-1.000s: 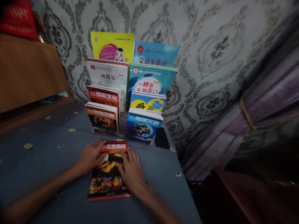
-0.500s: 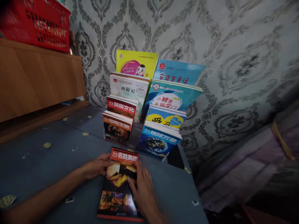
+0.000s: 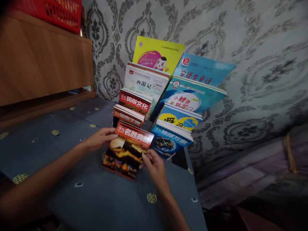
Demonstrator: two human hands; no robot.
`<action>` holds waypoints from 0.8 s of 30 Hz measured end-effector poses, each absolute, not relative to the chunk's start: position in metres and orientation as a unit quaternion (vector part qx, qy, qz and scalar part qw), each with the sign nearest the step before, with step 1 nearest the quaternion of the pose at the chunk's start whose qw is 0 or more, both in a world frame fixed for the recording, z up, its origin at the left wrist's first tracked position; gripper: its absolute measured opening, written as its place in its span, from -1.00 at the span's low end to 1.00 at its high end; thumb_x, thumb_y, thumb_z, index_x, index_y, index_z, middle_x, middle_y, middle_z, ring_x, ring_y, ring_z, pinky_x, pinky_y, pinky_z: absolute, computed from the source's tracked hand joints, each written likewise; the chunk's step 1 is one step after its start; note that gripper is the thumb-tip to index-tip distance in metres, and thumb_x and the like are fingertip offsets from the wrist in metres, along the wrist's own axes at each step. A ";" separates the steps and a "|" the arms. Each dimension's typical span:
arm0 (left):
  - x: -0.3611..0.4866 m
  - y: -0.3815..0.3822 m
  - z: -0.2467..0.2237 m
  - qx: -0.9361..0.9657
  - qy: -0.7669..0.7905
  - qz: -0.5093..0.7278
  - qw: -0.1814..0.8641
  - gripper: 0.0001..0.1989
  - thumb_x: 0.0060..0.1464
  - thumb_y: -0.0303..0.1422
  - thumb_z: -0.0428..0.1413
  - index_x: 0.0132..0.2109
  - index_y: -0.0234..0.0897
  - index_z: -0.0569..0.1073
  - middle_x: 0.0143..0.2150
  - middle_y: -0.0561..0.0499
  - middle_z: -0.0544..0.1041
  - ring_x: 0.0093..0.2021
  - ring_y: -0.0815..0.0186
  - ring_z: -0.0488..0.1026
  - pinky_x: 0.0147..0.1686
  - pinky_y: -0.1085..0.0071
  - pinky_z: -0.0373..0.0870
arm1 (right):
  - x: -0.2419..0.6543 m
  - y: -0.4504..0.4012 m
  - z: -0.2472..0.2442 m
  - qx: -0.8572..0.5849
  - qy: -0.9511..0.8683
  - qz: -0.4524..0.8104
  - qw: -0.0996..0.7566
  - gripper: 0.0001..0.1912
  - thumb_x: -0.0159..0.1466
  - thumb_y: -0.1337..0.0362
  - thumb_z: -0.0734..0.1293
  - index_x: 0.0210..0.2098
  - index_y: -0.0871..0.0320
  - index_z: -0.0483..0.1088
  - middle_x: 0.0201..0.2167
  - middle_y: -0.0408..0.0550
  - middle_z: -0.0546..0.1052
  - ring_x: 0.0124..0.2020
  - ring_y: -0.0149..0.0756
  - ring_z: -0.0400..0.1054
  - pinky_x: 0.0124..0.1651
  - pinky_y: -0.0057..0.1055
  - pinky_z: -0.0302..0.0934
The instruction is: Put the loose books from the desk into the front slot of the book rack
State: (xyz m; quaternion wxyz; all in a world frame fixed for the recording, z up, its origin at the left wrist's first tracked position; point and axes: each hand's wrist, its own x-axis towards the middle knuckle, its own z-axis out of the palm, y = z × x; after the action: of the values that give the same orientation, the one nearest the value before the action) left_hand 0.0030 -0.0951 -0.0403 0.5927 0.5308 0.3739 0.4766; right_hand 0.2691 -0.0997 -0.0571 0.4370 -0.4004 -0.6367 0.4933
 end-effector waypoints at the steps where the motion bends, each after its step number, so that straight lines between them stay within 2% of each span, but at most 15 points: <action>1: -0.001 -0.091 -0.031 0.556 0.369 0.498 0.554 -0.59 0.01 -0.10 0.29 -0.08 -0.29 0.57 -0.13 -0.07 0.63 -0.21 0.29 0.55 -0.20 0.39 0.45 | 0.264 -0.096 -0.046 -0.398 -0.654 0.455 0.455 -0.62 0.18 -0.09 0.45 -0.37 0.08 0.39 -0.54 -0.21 0.44 -0.55 -0.34 0.39 -0.44 -0.40 0.35; 4: -0.012 -0.078 -0.002 0.641 0.352 0.532 0.427 -0.63 0.09 -0.12 0.21 -0.05 -0.29 0.56 -0.05 -0.08 0.63 -0.09 0.22 0.55 0.00 0.23 0.44 | 0.246 -0.084 -0.020 -0.365 -0.693 0.365 0.502 -0.72 0.26 -0.01 0.39 -0.28 0.06 0.39 -0.41 -0.15 0.53 -0.45 -0.28 0.44 -0.33 -0.33 0.41; 7: -0.018 -0.069 0.021 0.697 0.354 0.552 0.291 -0.62 0.20 -0.13 0.12 0.00 -0.31 0.53 -0.02 -0.10 0.62 -0.04 0.21 0.53 0.06 0.21 0.42 | 0.232 -0.071 -0.009 -0.345 -0.714 0.284 0.539 -0.78 0.33 0.05 0.31 -0.18 0.05 0.39 -0.33 -0.10 0.55 -0.35 -0.25 0.47 -0.24 -0.29 0.43; 10: -0.022 -0.061 0.031 0.722 0.353 0.560 0.201 -0.60 0.26 -0.13 0.06 0.06 -0.33 0.50 0.02 -0.12 0.60 -0.01 0.21 0.52 0.09 0.23 0.42 | 0.224 -0.057 -0.011 -0.331 -0.728 0.224 0.557 -0.77 0.38 0.08 0.25 -0.09 0.05 0.38 -0.24 -0.06 0.56 -0.23 -0.23 0.48 -0.14 -0.26 0.44; 12: -0.025 -0.056 0.031 0.733 0.358 0.554 0.167 -0.60 0.27 -0.13 0.05 0.09 -0.30 0.48 0.05 -0.12 0.58 0.01 0.19 0.51 0.11 0.21 0.42 | 0.223 -0.049 -0.015 -0.327 -0.728 0.202 0.567 -0.76 0.40 0.08 0.24 -0.06 0.05 0.39 -0.22 -0.06 0.56 -0.19 -0.21 0.48 -0.12 -0.25 0.44; 16: -0.029 -0.048 0.029 0.753 0.363 0.535 0.118 -0.63 0.28 -0.17 0.05 0.10 -0.26 0.49 0.07 -0.11 0.58 0.03 0.17 0.51 0.15 0.19 0.40 | 0.222 -0.040 -0.023 -0.311 -0.727 0.196 0.580 -0.77 0.40 0.11 0.24 -0.03 0.03 0.42 -0.24 -0.07 0.57 -0.23 -0.22 0.48 -0.15 -0.22 0.44; 24: -0.034 -0.048 0.035 0.774 0.394 0.482 0.113 -0.65 0.26 -0.23 0.06 0.13 -0.22 0.48 0.11 -0.09 0.57 0.05 0.15 0.51 0.10 0.17 0.45 | 0.223 -0.035 -0.027 -0.304 -0.733 0.195 0.576 -0.79 0.41 0.18 0.23 -0.04 0.03 0.43 -0.20 -0.05 0.55 -0.19 -0.22 0.48 -0.14 -0.21 0.45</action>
State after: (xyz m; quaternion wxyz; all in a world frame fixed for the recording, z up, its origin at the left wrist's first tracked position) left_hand -0.0336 -0.0476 0.0353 0.1129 0.7742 0.3938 0.4824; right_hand 0.2227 -0.0346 -0.0269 0.5762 -0.3045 -0.7329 0.1954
